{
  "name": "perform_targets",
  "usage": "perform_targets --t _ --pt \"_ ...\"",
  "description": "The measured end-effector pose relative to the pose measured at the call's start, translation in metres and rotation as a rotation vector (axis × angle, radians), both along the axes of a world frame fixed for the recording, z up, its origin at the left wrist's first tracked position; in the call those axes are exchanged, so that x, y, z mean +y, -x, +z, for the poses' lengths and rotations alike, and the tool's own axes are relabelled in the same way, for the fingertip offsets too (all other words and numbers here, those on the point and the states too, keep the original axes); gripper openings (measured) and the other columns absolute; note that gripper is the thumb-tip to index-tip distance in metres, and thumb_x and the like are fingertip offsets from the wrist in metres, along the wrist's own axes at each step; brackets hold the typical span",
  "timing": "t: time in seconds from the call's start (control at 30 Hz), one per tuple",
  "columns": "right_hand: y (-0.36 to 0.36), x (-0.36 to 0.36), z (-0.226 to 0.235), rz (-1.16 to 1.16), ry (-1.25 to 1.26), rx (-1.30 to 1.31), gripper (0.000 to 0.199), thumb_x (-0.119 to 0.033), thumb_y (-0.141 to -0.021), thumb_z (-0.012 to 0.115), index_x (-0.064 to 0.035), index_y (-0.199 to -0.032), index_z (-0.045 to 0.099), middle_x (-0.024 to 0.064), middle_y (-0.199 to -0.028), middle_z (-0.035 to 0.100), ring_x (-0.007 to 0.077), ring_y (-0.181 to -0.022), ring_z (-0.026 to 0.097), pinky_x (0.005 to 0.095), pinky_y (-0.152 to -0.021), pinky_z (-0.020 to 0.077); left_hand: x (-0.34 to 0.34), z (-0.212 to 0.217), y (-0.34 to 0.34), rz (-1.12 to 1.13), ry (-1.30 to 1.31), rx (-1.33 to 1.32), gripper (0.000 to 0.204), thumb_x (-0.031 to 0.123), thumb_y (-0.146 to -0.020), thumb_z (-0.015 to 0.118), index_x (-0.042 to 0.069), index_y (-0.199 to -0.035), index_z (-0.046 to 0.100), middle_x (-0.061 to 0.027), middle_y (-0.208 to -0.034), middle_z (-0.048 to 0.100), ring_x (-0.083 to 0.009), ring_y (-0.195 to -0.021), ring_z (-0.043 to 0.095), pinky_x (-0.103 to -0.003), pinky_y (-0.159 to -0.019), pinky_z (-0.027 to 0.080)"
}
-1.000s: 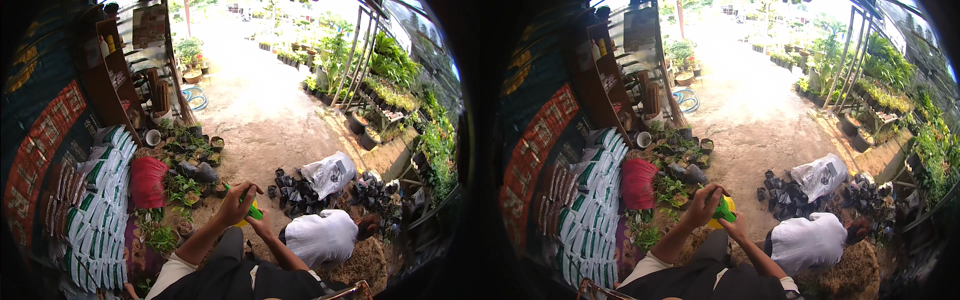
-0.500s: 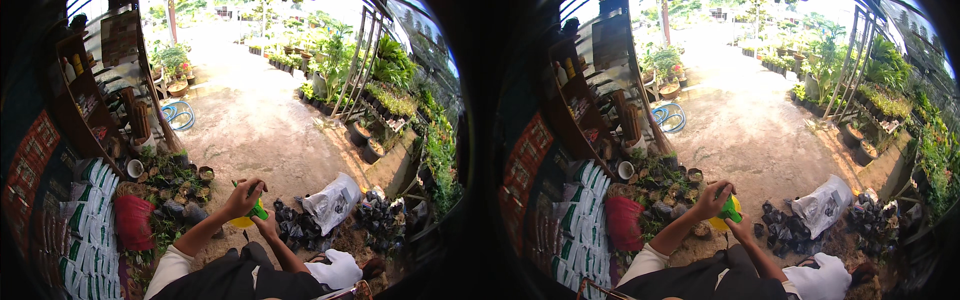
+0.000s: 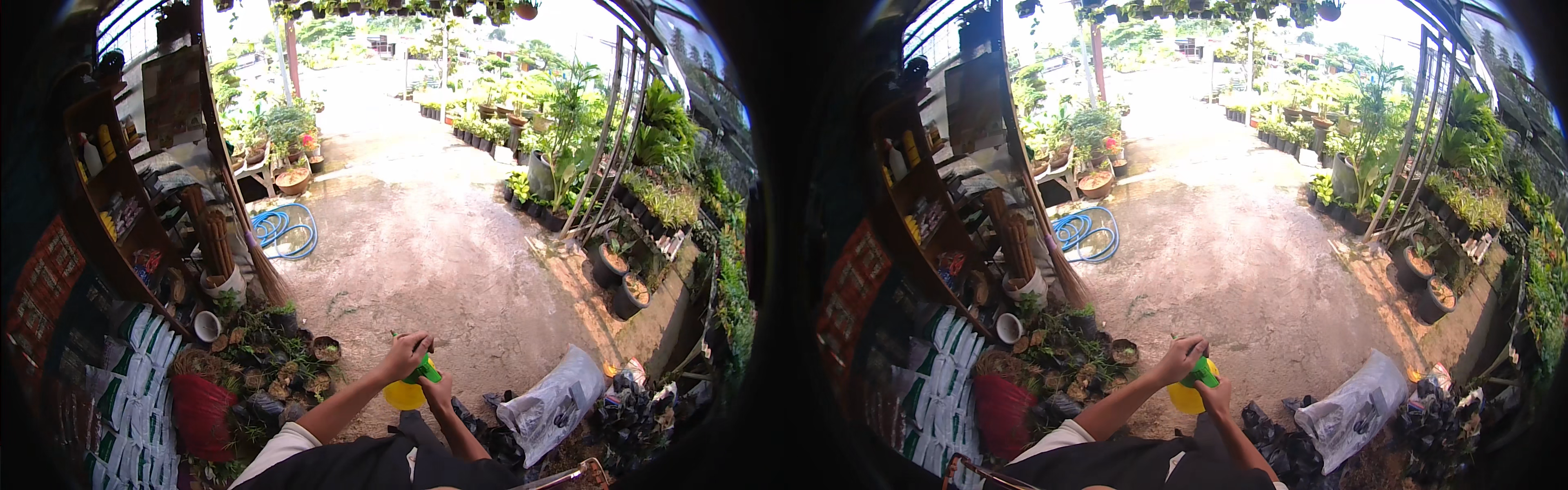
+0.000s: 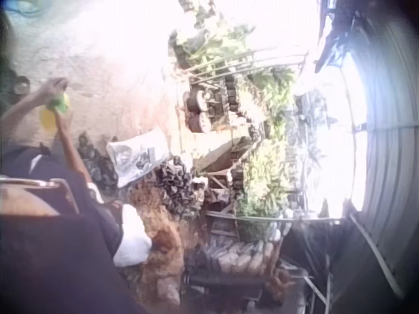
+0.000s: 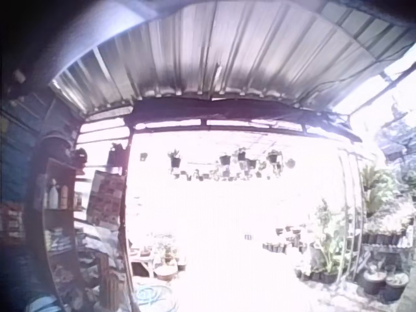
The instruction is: The person walks through a plant nursery carrying a yellow and green pressure sprayer. They pump the handle to pressurize the sprayer and then spray water onto rows of potted plants and bonsai trees.
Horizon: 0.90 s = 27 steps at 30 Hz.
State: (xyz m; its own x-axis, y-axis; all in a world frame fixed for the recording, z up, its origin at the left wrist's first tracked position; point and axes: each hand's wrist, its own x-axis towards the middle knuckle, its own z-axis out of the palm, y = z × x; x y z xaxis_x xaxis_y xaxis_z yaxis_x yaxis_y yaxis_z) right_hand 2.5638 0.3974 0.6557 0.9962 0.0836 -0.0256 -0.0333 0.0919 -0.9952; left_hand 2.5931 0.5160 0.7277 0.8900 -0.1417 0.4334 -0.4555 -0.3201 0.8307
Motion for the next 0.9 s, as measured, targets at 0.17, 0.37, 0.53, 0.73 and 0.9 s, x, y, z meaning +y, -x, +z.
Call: perform_targets --t 0.17,0.37,0.53,0.73,0.9 --pt "-0.095 -0.016 0.024 0.033 0.035 -0.081 0.012 -0.007 -0.061 0.061 0.0024 -0.068 0.056 0.0001 -0.059 0.053 0.0053 -0.051 0.048 0.0190 -0.047 0.0376 -0.008 0.013 -0.086 0.097 -0.143 0.043 0.018 0.017 -0.084 0.042 0.002 -0.078 0.052 -0.0059 -0.081 0.052 -0.0186 -0.086 0.050 -0.034 -0.086 0.027" --pt "-0.189 -0.011 0.055 0.013 0.000 -0.063 0.009 -0.007 -0.063 0.059 -0.0002 -0.063 0.053 -0.0005 -0.052 0.049 0.0043 -0.042 0.043 0.0185 -0.040 0.0327 0.010 0.039 -0.153 0.212 0.041 -0.112 0.026 0.019 -0.083 0.043 0.004 -0.105 0.045 -0.0127 -0.106 0.046 -0.0240 -0.103 0.043 -0.037 -0.094 0.021" --pt "-0.267 0.009 0.063 0.011 -0.114 0.064 0.012 -0.010 -0.066 0.062 0.0002 -0.065 0.055 -0.0013 -0.051 0.047 0.0036 -0.042 0.041 0.0187 -0.038 0.0300 0.065 -0.005 -0.210 0.238 0.710 0.097 0.027 0.010 -0.083 0.042 0.003 -0.109 0.039 -0.0090 -0.104 0.046 -0.0173 -0.099 0.045 -0.030 -0.087 0.034" --pt "-0.378 0.073 0.067 0.100 -0.140 0.078 0.019 -0.015 -0.069 0.063 -0.0039 -0.061 0.051 -0.0032 -0.046 0.041 0.0038 -0.036 0.036 0.0193 -0.035 0.0261 0.167 -0.081 -0.305 0.475 0.725 0.537 0.038 0.029 -0.083 0.044 0.008 -0.114 0.037 -0.0074 -0.105 0.047 -0.0167 -0.100 0.045 -0.030 -0.080 0.037" --pt "-0.484 0.140 0.065 0.206 -0.204 0.123 0.033 -0.033 -0.081 0.047 -0.0048 -0.064 0.045 -0.0003 -0.048 0.038 0.0066 -0.036 0.036 0.0202 -0.035 0.0273 0.200 -0.109 -0.390 0.436 0.651 0.800 0.057 0.047 -0.079 0.044 0.009 -0.120 0.032 -0.0093 -0.119 0.039 -0.0209 -0.111 0.037 -0.040 -0.086 0.032"
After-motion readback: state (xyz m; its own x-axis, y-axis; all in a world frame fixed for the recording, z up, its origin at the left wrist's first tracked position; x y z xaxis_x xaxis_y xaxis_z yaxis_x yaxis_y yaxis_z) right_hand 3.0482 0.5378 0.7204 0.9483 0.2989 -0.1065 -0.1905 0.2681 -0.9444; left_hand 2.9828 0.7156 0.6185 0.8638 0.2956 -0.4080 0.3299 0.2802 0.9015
